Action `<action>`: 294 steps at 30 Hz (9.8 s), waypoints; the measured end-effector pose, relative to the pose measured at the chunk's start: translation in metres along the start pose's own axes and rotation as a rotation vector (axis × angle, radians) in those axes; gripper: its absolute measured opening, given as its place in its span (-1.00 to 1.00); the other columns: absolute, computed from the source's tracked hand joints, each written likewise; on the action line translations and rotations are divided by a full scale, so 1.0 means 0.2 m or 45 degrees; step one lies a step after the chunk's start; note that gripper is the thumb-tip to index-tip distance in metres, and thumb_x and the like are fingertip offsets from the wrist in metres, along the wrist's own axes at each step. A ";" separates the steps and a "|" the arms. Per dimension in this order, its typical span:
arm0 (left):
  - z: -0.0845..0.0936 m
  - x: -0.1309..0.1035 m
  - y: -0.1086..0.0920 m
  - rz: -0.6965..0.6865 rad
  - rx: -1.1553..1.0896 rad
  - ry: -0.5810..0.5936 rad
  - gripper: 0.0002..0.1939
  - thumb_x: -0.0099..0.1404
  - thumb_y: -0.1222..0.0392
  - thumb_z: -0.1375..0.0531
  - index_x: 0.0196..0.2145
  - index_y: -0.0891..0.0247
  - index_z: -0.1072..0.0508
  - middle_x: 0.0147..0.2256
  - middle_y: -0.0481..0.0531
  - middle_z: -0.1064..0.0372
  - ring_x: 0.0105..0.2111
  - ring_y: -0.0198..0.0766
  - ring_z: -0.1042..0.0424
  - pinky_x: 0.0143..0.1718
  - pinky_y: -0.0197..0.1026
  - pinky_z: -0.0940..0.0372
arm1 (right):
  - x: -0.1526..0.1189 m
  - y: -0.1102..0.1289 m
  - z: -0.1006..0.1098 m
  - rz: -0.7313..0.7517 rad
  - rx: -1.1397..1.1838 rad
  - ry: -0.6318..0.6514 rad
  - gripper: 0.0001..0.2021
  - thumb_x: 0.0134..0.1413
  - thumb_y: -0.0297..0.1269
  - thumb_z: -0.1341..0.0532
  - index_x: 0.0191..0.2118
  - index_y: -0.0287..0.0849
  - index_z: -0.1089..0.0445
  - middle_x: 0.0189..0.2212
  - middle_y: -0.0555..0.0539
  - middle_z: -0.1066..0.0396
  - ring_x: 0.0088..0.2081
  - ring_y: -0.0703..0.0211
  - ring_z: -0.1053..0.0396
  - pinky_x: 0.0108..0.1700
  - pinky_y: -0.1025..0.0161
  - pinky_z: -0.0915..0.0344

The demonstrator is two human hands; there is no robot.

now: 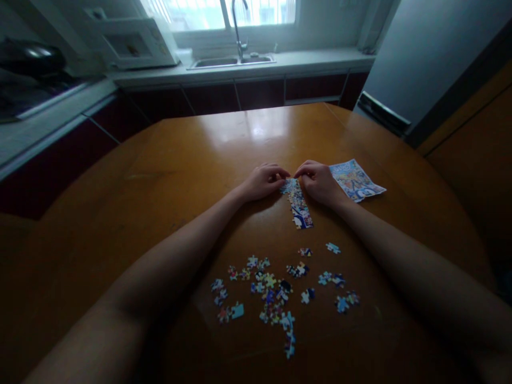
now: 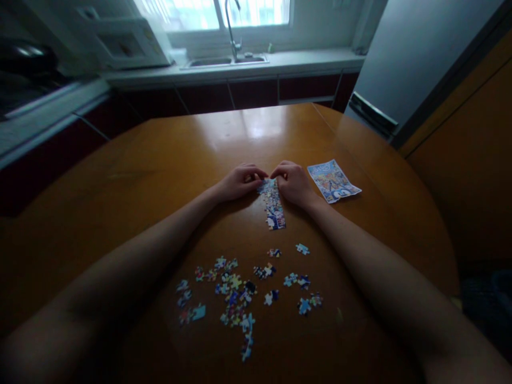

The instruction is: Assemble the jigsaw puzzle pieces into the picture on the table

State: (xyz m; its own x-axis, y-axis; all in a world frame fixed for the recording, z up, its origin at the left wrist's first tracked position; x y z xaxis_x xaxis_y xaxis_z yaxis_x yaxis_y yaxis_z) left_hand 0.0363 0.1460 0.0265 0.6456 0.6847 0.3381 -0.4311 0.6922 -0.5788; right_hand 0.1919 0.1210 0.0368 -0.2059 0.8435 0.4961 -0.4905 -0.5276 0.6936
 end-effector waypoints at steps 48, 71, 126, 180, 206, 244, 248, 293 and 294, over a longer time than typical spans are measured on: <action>0.01 0.01 0.00 0.006 -0.034 -0.002 -0.78 0.33 0.24 -0.23 -0.10 0.25 -0.61 -0.31 0.03 -0.52 -0.33 -0.31 -0.36 -0.22 -0.21 -0.28 | 0.00 0.02 0.00 0.038 -0.031 -0.007 -0.72 0.00 -0.61 -0.13 -0.43 -0.14 -0.55 -0.38 -0.08 -0.49 -0.29 0.11 -0.43 -0.19 0.15 -0.31; -0.01 0.00 0.01 -0.031 -0.064 0.015 -0.76 0.31 0.22 -0.27 -0.07 0.25 -0.59 -0.23 0.07 -0.55 -0.35 -0.34 -0.38 -0.28 -0.24 -0.28 | 0.00 0.01 -0.01 0.037 -0.006 0.021 -0.70 0.01 -0.59 -0.13 -0.44 -0.13 -0.58 -0.37 -0.09 -0.49 -0.28 0.10 -0.43 -0.17 0.13 -0.34; -0.04 0.00 0.05 -0.007 -0.149 -0.094 -0.65 0.24 0.52 -0.12 -0.11 0.32 -0.58 -0.13 0.15 -0.55 -0.20 -0.27 -0.46 -0.10 -0.16 -0.36 | -0.02 -0.03 0.00 0.085 -0.089 0.027 -0.78 0.09 -0.43 -0.19 -0.38 -0.04 -0.58 -0.33 -0.12 -0.54 -0.27 0.01 -0.47 -0.19 0.04 -0.38; -0.01 0.00 0.05 0.090 -0.199 -0.080 -0.77 0.31 0.34 -0.20 -0.11 0.35 -0.59 -0.30 0.05 -0.52 -0.36 -0.35 -0.37 -0.31 -0.28 -0.27 | -0.10 0.13 -0.05 -0.436 0.128 0.177 -0.87 0.08 -0.38 -0.34 -0.27 -0.19 -0.67 -0.30 -0.18 -0.67 -0.30 0.00 -0.59 -0.18 0.06 -0.50; -0.01 0.01 0.04 0.045 -0.177 -0.069 -0.78 0.29 0.34 -0.18 -0.17 0.33 -0.61 -0.22 0.11 -0.58 -0.27 -0.29 -0.46 -0.18 -0.23 -0.34 | -0.13 0.22 -0.14 -0.007 -0.440 0.300 -0.85 0.22 -0.37 -0.26 -0.24 -0.16 -0.63 -0.31 -0.14 -0.54 -0.33 0.10 -0.41 -0.23 0.17 -0.25; 0.00 0.01 0.03 0.062 -0.155 -0.056 -0.80 0.30 0.30 -0.19 -0.18 0.30 -0.61 -0.28 0.07 -0.55 -0.31 -0.32 -0.40 -0.22 -0.21 -0.33 | -0.11 0.15 -0.10 0.100 -0.229 0.134 -0.65 0.11 -0.59 -0.17 -0.33 -0.04 -0.65 -0.24 -0.12 -0.49 -0.10 -0.01 -0.40 0.00 0.01 -0.34; 0.00 0.01 0.03 0.043 -0.174 -0.053 -0.79 0.29 0.29 -0.19 -0.19 0.31 -0.61 -0.31 0.06 -0.54 -0.34 -0.31 -0.39 -0.26 -0.22 -0.31 | -0.12 0.15 -0.14 0.159 -0.247 0.223 -0.69 0.10 -0.57 -0.22 -0.32 -0.03 -0.66 -0.19 -0.13 -0.50 -0.05 -0.02 -0.37 0.04 0.00 -0.33; -0.02 -0.02 0.00 -0.059 0.041 0.146 -0.53 0.27 -0.09 -0.34 0.07 0.14 -0.55 -0.08 0.10 -0.50 -0.06 -0.10 -0.40 0.02 -0.05 -0.29 | -0.11 0.11 -0.13 0.122 -0.174 0.139 -0.72 0.09 -0.55 -0.27 -0.48 -0.04 -0.61 -0.31 -0.12 -0.52 -0.14 -0.03 -0.38 -0.04 -0.03 -0.32; -0.02 -0.02 0.00 -0.052 0.033 0.144 -0.52 0.27 -0.09 -0.34 0.07 0.15 -0.55 -0.10 0.10 -0.51 -0.07 -0.10 -0.40 0.01 -0.05 -0.29 | -0.11 0.11 -0.13 0.120 -0.171 0.138 -0.73 0.09 -0.54 -0.28 -0.48 -0.04 -0.62 -0.31 -0.12 -0.52 -0.15 -0.03 -0.38 -0.04 -0.03 -0.32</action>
State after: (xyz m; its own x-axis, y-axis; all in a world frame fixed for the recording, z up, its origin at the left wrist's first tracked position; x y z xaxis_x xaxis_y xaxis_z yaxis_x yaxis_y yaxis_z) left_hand 0.0358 0.1426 0.0220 0.7296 0.6265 0.2743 -0.4179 0.7259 -0.5464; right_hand 0.1636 0.0946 0.0271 -0.3425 0.8007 0.4915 -0.5721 -0.5927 0.5669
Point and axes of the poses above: each hand's wrist, its own x-axis towards the middle knuckle, its own z-axis out of the back of the hand, y = z × x, the point moved 8 cm from there along x, towards the middle knuckle
